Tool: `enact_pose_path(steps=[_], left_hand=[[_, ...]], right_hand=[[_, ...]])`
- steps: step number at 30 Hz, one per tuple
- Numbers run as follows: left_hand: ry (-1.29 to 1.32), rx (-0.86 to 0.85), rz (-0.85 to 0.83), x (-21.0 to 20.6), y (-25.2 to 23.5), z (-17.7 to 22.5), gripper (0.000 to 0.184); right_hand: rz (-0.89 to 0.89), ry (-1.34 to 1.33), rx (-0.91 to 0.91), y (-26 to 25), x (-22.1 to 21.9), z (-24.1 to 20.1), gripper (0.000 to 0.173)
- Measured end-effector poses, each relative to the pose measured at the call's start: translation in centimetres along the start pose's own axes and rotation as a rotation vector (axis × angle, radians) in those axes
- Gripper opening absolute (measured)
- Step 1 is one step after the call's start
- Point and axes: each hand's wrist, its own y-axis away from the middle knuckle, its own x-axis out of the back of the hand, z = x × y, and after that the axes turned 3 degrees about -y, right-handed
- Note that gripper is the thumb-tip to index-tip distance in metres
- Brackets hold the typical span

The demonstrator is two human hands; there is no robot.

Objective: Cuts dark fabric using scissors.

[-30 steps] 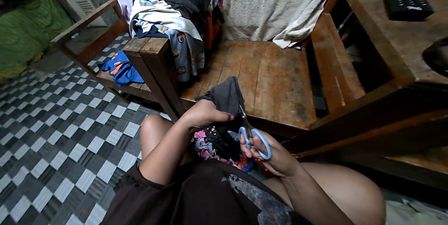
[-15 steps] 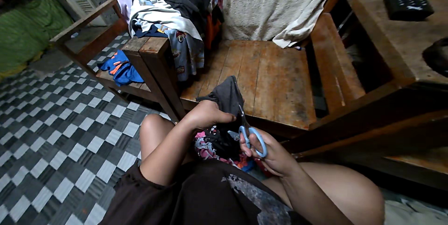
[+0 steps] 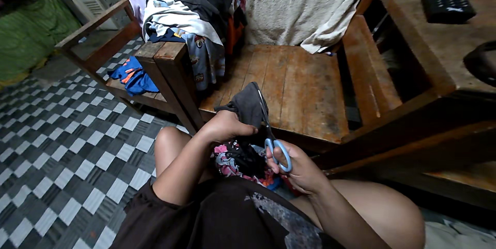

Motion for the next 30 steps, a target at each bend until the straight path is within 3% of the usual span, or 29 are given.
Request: enact_pose_path(steps=[12,19,23,25,28,30], left_hand=[[-0.248,0.017,-0.067,-0.1,1.0,1.3,0.015],[-0.215,-0.053,-0.092,0.0,0.5,0.6,0.018],[-0.211,-0.048,-0.089,0.0,0.5,0.6,0.018],[-0.079,-0.083,-0.049,-0.1,0.7,0.5,0.021],[0.375,-0.174,0.099,-1.0,-0.6,-1.1,0.019],[0.689,-0.171,0.167,-1.3,-1.8,-1.5,0.035]], right_hand=[[-0.004,-0.021,0.022,-0.1,0.3,0.0,0.028],[0.02,0.015,0.013,-0.1,0.3,-0.2,0.027],[0.022,0.036,0.021,-0.1,0.3,-0.2,0.014],[0.02,0.051,0.024,0.0,0.3,-0.2,0.012],[0.009,0.08,0.022,0.0,0.4,-0.1,0.012],[0.002,0.109,0.004,0.0,0.4,-0.2,0.01]])
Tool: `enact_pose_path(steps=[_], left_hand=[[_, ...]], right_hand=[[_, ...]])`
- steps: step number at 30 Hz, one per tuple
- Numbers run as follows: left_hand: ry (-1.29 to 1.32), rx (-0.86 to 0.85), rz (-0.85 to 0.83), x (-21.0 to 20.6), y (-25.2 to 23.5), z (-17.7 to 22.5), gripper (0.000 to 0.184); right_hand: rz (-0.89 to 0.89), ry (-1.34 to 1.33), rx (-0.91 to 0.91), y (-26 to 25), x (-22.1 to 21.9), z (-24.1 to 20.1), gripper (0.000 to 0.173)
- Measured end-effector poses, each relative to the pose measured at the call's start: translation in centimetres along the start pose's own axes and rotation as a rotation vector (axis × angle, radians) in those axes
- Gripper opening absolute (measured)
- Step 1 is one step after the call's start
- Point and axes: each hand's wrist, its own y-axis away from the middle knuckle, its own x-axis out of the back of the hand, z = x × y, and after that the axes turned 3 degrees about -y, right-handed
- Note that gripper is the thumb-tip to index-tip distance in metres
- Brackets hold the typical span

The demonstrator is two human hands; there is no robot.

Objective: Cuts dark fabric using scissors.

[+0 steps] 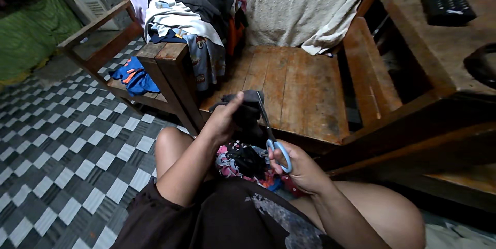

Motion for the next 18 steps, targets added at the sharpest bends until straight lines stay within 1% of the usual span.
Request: enact_pose_path(steps=[1,3,5,6,8,12,15,18], left_hand=[[0.135,0.013,0.004,0.1,-0.6,-0.3,0.037],[0.341,0.061,-0.024,0.4,-1.6,-0.9,0.028],[0.459,0.123,-0.081,0.7,-1.9,-1.4,0.017],[0.484,0.136,-0.112,0.9,-2.0,-1.6,0.016],[0.466,0.138,-0.114,0.8,-1.7,-1.7,0.017],[0.331,0.046,-0.08,0.6,-0.8,-1.3,0.02],[0.258,-0.015,-0.094,0.7,-0.8,-1.4,0.024],[0.206,-0.027,-0.084,0.4,-0.7,-1.6,0.026]], right_hand=[[-0.003,0.015,-0.012,0.0,0.0,-0.1,0.009],[-0.009,0.016,-0.027,0.0,-0.1,-0.2,0.008],[-0.014,0.015,-0.037,0.0,-0.1,-0.2,0.008],[-0.015,0.013,-0.037,0.1,-0.1,-0.3,0.009],[-0.008,0.006,-0.036,0.1,-0.1,-0.3,0.009],[0.021,-0.039,-0.05,0.1,0.0,-0.3,0.01],[0.005,-0.08,-0.036,0.0,0.1,0.0,0.019],[-0.024,-0.101,-0.022,0.0,0.1,0.2,0.029]])
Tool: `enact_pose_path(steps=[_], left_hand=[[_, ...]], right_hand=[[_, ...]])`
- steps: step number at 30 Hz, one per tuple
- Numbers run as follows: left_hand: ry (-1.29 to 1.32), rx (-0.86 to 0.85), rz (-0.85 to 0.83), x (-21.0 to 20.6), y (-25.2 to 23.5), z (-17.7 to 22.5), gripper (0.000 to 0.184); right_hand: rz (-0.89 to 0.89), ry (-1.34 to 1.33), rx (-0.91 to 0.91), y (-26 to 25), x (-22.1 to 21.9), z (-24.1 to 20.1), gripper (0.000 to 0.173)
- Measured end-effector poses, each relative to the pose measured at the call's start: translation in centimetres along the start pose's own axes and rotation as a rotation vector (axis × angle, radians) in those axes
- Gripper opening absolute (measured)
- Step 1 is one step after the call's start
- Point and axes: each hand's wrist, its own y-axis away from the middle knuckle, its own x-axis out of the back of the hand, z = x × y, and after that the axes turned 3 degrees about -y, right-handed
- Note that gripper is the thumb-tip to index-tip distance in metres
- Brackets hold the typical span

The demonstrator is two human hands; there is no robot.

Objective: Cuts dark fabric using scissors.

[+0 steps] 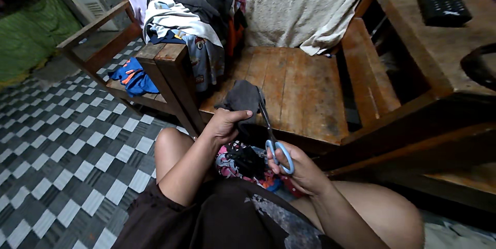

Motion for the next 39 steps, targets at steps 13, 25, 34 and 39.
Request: enact_pose_path(steps=[13,25,34,39], left_hand=[[-0.112,0.013,-0.052,-2.0,1.1,-0.8,0.026],[-0.088,-0.012,-0.051,-2.3,0.9,-1.2,0.027],[0.087,-0.079,-0.287,2.0,0.2,-1.4,0.074],[0.484,0.187,-0.34,4.5,-1.3,-1.5,0.089]], right_hand=[[0.01,-0.012,0.082,-0.1,0.0,0.4,0.038],[0.1,0.009,0.076,0.1,-0.9,0.1,0.015],[-0.056,0.116,0.021,0.8,0.9,-1.1,0.018],[-0.206,0.205,-0.069,1.2,2.4,-2.1,0.028]])
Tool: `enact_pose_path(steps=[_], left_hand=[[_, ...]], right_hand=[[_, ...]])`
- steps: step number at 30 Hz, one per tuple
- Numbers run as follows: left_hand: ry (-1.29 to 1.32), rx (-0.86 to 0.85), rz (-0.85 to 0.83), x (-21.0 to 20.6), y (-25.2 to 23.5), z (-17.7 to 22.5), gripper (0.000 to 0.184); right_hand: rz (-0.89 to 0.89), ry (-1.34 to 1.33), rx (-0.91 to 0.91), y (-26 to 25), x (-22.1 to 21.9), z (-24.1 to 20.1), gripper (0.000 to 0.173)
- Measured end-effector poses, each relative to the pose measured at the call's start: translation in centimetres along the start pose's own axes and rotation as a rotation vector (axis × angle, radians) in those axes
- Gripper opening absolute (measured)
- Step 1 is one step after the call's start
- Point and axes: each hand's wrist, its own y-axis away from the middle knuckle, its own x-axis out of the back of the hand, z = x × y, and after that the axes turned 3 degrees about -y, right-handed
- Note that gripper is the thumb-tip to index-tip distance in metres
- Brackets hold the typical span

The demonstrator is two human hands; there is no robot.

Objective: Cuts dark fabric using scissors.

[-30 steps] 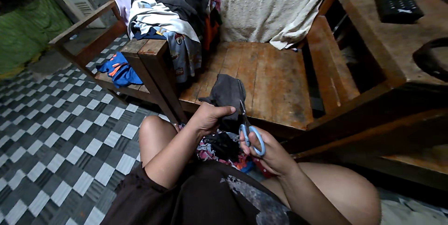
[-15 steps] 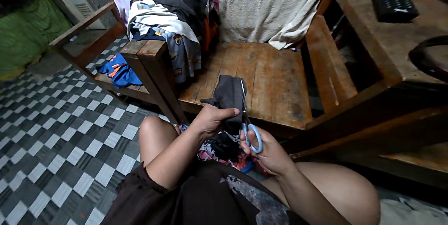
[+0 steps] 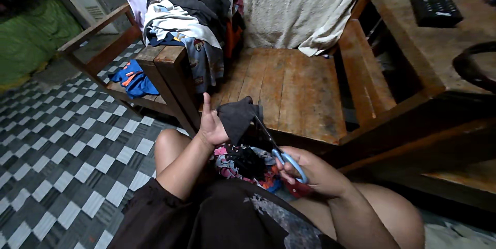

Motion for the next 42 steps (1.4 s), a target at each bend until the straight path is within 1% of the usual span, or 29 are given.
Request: enact_pose_path(steps=[3,5,6,7,9,10,12,13,15,16,17,19,20,21,22,23,25,27,28,29,30,31,33,34,35,36,37,39,42], left_hand=[[0.035,0.03,0.136,0.3,0.1,-1.4,0.089],[0.048,-0.008,0.141,0.4,0.4,-2.0,0.091],[0.055,-0.05,0.089,0.7,0.5,-2.0,0.089],[0.05,-0.088,-0.009,1.1,0.8,-1.8,0.086],[0.015,-0.082,-0.264,2.1,1.5,-1.6,0.083],[-0.017,-0.033,-0.342,2.8,1.8,-1.7,0.085],[-0.092,0.092,-0.444,4.6,1.6,-2.2,0.098],[-0.097,0.151,-0.452,5.1,1.4,-2.4,0.101],[-0.1,0.173,-0.42,5.0,0.9,-2.4,0.1],[-0.14,0.131,-0.407,4.6,0.4,-2.3,0.096],[-0.182,0.077,-0.379,4.1,-0.2,-2.2,0.087],[-0.182,0.012,-0.266,3.1,-0.9,-1.8,0.06],[-0.158,0.023,-0.22,2.7,-0.9,-1.8,0.046],[-0.125,0.075,-0.179,2.2,-0.8,-1.9,0.035],[-0.101,0.152,-0.148,1.7,-0.6,-2.2,0.029],[-0.077,0.233,-0.105,1.1,-0.2,-2.6,0.034],[-0.057,0.363,0.051,-0.4,0.4,-3.1,0.055],[-0.028,0.382,0.178,-1.0,0.7,-3.4,0.069],[-0.03,0.364,0.21,-1.1,0.7,-3.3,0.072],[-0.025,0.348,0.205,-0.9,0.7,-3.3,0.075],[-0.007,0.336,0.166,-0.6,0.7,-3.1,0.074],[0.012,0.32,0.114,-0.3,0.8,-3.0,0.067],[0.051,0.26,0.021,0.0,0.8,-2.7,0.041],[0.053,0.216,0.005,0.0,0.8,-2.5,0.029],[0.041,0.168,-0.004,0.1,0.9,-2.4,0.021],[0.004,0.121,-0.01,0.2,1.0,-2.2,0.017],[-0.054,0.074,-0.027,0.3,1.0,-2.0,0.015],[-0.18,-0.015,-0.069,0.4,1.0,-1.6,0.019],[-0.292,-0.085,0.034,-0.8,1.3,-1.1,0.032]], right_hand=[[0.001,0.013,0.008,0.2,0.6,0.0,0.027],[0.016,0.015,0.001,0.2,0.9,0.0,0.023],[0.025,0.012,0.0,0.1,1.0,0.0,0.021],[0.029,0.009,0.004,0.1,1.0,0.0,0.021],[0.005,0.011,0.013,0.2,1.1,0.1,0.026],[-0.022,0.023,0.012,0.3,1.2,0.0,0.028],[-0.068,0.057,-0.012,0.3,1.4,0.0,0.031],[-0.074,0.082,-0.041,0.3,1.4,-0.2,0.029],[-0.08,0.119,-0.101,0.4,1.7,-0.4,0.021],[-0.074,0.132,-0.127,0.4,1.8,-0.5,0.018],[-0.065,0.145,-0.144,0.4,1.8,-0.5,0.016],[-0.039,0.156,-0.155,0.2,1.8,-0.5,0.015],[-0.024,0.15,-0.158,0.2,1.7,-0.5,0.014],[-0.014,0.148,-0.157,0.1,1.6,-0.5,0.011],[-0.009,0.152,-0.156,0.1,1.5,-0.5,0.01],[-0.007,0.16,-0.158,0.0,1.5,-0.5,0.009],[-0.01,0.171,-0.156,-0.1,1.4,-0.4,0.011],[-0.02,0.186,-0.161,-0.1,1.5,-0.3,0.013],[-0.024,0.197,-0.177,-0.1,1.5,-0.3,0.013],[-0.027,0.208,-0.197,0.0,1.5,-0.5,0.014],[-0.03,0.218,-0.212,0.0,1.5,-0.6,0.015],[-0.031,0.219,-0.219,0.1,1.5,-0.7,0.016],[-0.029,0.218,-0.209,0.3,1.6,-0.7,0.018],[-0.032,0.223,-0.197,0.3,1.7,-0.7,0.018],[-0.037,0.228,-0.189,0.4,1.8,-0.6,0.019],[-0.04,0.228,-0.183,0.4,1.9,-0.6,0.019],[-0.039,0.225,-0.175,0.4,1.9,-0.5,0.019],[-0.037,0.218,-0.167,0.3,1.9,-0.3,0.019],[0.011,0.206,-0.146,0.2,1.5,-0.2,0.016]])
